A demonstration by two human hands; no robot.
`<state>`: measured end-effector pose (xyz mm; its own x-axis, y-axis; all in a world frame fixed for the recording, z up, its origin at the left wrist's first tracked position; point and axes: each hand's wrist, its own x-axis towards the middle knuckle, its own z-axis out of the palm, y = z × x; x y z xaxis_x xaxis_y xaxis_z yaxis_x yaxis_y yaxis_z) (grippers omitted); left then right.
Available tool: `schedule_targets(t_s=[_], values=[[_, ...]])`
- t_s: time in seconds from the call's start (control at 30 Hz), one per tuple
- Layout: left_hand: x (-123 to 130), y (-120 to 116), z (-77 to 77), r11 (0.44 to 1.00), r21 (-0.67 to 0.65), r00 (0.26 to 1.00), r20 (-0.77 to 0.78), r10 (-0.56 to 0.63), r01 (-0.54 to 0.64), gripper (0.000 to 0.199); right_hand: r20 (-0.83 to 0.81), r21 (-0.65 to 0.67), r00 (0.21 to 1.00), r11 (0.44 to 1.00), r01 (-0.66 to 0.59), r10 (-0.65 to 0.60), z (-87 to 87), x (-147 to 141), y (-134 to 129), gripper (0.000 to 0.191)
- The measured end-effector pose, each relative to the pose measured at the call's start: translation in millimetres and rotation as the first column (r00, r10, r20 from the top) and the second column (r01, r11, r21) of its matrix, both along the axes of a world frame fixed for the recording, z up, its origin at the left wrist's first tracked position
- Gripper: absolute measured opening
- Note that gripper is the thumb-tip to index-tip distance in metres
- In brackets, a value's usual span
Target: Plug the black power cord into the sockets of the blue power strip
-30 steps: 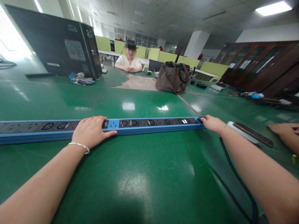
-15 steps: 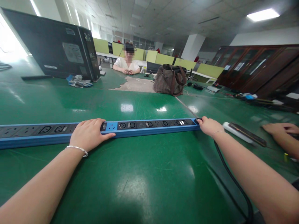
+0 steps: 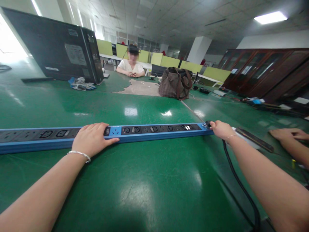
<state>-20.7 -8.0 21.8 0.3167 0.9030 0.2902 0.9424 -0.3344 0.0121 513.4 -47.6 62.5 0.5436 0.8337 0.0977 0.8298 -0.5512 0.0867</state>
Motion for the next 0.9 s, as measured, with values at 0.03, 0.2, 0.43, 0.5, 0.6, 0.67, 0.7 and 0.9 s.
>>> schedule_targets(t_s=[0.03,0.2,0.43,0.5,0.6,0.67,0.7,0.9], values=[[0,0,0.1,1.0,0.0,1.0,0.007,0.0,0.0,0.076,-0.077,0.039,0.997,0.999,-0.01,0.012,-3.2,5,-2,0.044],[0,0,1.1,1.0,-0.009,1.0,0.024,-0.001,0.002,0.076,-0.446,0.203,0.895,0.976,0.08,0.019,-17.6,15,-14,0.039],[0,0,0.4,1.0,0.005,1.0,0.009,0.004,-0.005,0.074,-0.244,0.131,0.97,0.991,0.035,-0.002,7.2,-1,-14,0.04],[0,1,0.1,1.0,0.004,1.0,0.014,-0.001,0.001,0.074,-0.107,0.065,0.993,0.997,-0.04,0.046,12.0,-11,-10,0.042],[0,1,0.1,1.0,0.002,1.0,0.019,-0.005,0.005,0.074,-0.079,-0.028,0.992,0.994,-0.105,0.103,12.4,-29,-2,0.044],[0,0,0.2,1.0,0.007,1.0,0.009,-0.003,0.003,0.075,-0.069,-0.066,0.993,0.992,-0.105,0.101,10.7,-38,3,0.045],[0,0,0.3,1.0,0.009,1.0,0.002,-0.004,0.004,0.075,-0.061,-0.076,0.994,0.993,-0.096,0.091,9.9,-41,4,0.045],[0,0,0.2,1.0,0.009,1.0,-0.01,-0.004,0.004,0.077,-0.052,-0.091,0.998,0.995,-0.042,0.037,8.7,-43,8,0.047]])
